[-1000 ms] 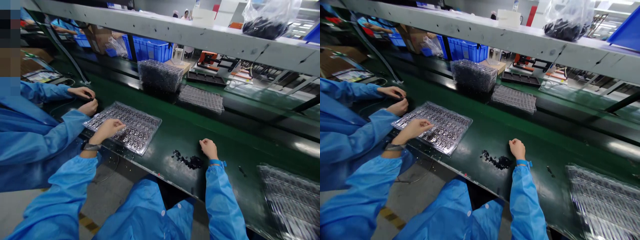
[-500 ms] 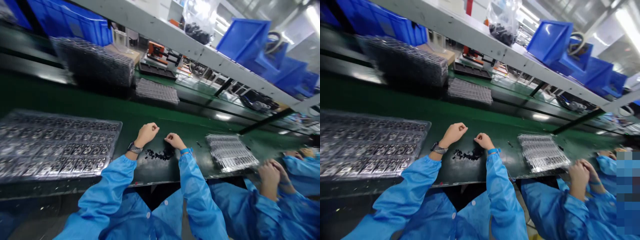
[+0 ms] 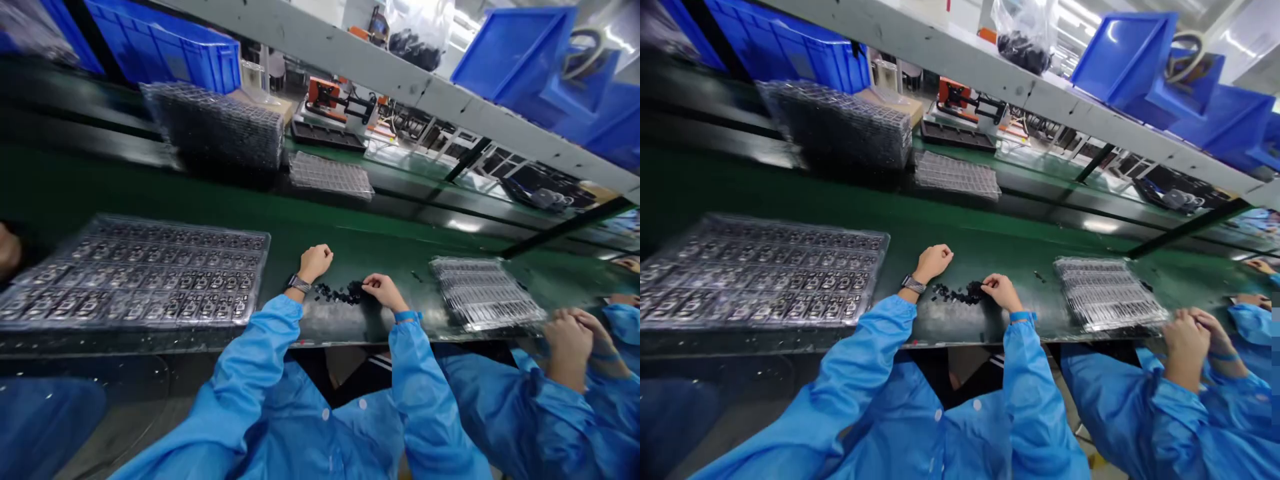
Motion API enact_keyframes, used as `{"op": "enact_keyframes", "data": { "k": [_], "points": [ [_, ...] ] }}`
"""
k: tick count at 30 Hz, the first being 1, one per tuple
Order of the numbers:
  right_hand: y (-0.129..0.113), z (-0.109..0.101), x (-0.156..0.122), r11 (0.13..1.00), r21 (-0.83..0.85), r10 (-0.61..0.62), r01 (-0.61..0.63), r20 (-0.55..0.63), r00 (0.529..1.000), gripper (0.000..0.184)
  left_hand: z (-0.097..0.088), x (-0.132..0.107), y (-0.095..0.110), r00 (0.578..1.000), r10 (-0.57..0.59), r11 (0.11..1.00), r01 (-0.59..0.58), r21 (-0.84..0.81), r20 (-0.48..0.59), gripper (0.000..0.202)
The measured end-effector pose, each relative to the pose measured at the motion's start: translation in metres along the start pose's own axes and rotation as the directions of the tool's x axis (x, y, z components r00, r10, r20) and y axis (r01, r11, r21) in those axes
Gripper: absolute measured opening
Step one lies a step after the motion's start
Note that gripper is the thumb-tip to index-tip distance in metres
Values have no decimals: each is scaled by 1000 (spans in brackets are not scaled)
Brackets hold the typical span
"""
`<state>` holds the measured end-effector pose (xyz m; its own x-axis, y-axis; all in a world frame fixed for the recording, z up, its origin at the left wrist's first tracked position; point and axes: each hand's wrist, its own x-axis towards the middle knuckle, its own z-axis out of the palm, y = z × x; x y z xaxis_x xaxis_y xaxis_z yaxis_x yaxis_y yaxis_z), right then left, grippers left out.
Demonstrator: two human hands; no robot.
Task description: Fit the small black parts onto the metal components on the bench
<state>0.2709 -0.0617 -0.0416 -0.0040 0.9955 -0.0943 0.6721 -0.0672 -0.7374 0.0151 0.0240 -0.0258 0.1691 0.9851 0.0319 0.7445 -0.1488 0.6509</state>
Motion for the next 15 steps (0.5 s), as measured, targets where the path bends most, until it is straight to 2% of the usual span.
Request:
{"op": "enact_keyframes", "data": {
  "k": [4,12,15],
  "points": [
    [-9,-13,3,986,168,4,-17,81,997,18,0,0,-1,1000,18,999,-18,36,11,21],
    [-1,-11,9,950,307,54,-48,-12,998,20,-1,3,1,999,8,995,-12,96,44,25],
    [3,-12,9,924,378,59,-53,-2,998,23,-3,2,3,997,-3,996,-4,89,73,27]
  ]
}}
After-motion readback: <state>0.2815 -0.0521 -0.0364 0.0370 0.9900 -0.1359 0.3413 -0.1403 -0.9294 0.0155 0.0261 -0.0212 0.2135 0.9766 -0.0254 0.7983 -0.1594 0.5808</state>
